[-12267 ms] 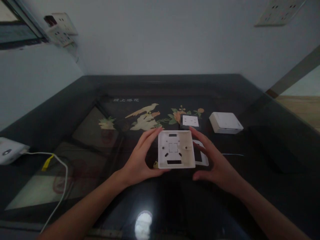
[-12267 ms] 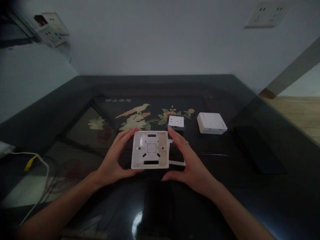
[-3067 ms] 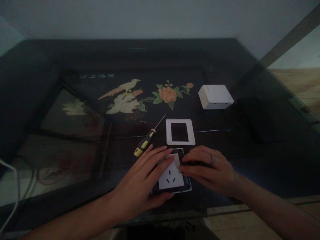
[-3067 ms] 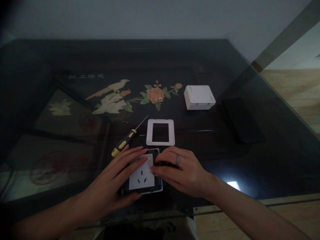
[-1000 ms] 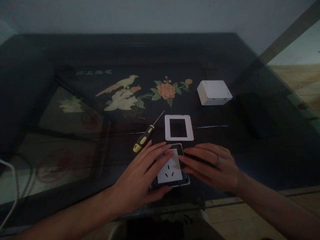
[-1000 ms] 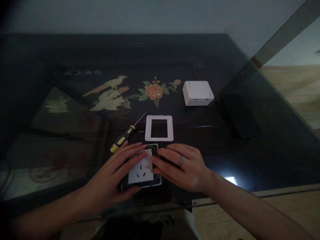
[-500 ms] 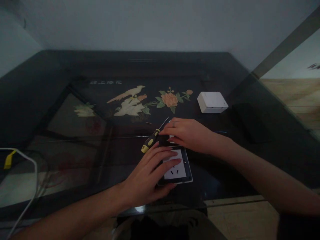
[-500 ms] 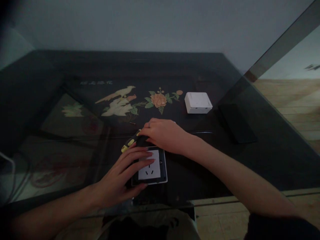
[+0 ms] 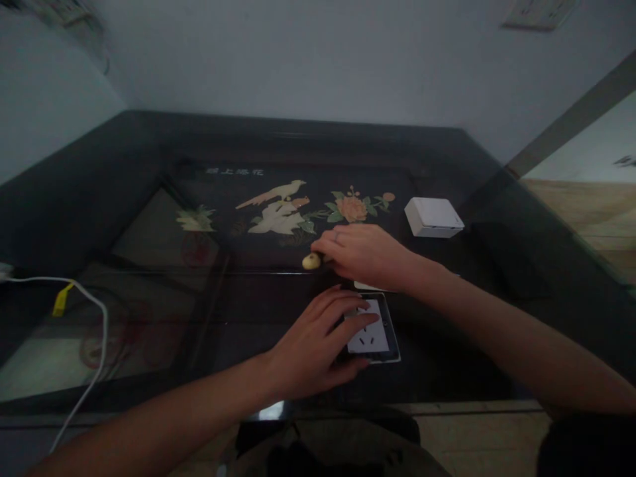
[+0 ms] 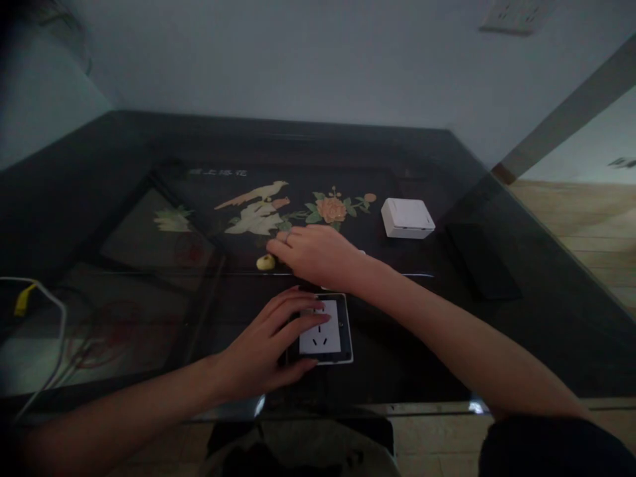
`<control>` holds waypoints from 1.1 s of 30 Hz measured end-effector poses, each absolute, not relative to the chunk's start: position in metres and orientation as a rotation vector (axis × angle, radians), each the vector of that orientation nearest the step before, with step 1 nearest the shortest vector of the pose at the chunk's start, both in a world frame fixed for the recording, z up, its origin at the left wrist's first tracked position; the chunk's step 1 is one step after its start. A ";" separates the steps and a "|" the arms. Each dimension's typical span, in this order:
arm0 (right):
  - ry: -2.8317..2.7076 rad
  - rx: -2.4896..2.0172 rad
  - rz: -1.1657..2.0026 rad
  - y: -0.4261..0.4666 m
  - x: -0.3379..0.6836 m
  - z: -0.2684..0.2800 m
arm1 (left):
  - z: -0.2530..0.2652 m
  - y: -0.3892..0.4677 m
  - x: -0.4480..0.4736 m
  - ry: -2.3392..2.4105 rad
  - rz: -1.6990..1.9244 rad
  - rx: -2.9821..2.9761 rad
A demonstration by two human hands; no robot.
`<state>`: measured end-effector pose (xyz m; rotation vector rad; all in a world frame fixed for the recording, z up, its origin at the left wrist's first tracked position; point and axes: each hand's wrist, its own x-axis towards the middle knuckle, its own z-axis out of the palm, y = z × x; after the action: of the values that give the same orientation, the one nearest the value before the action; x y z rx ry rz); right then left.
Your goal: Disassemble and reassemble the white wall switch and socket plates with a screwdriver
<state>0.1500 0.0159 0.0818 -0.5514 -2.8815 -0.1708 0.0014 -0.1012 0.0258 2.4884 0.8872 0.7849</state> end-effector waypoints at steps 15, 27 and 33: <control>-1.513 -0.773 0.731 -0.025 0.261 0.064 | 0.023 -0.101 0.000 1.059 0.624 2.167; -1.712 -0.794 0.537 -0.049 0.253 0.064 | 0.025 -0.103 -0.001 1.084 0.497 2.182; -1.710 -0.712 0.591 -0.052 0.250 0.069 | 0.025 -0.103 -0.001 1.080 0.522 2.185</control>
<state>0.2503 -0.0518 0.0691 -0.7124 -1.7100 0.5912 -0.0011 -0.1030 0.0249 2.1848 1.0796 0.5218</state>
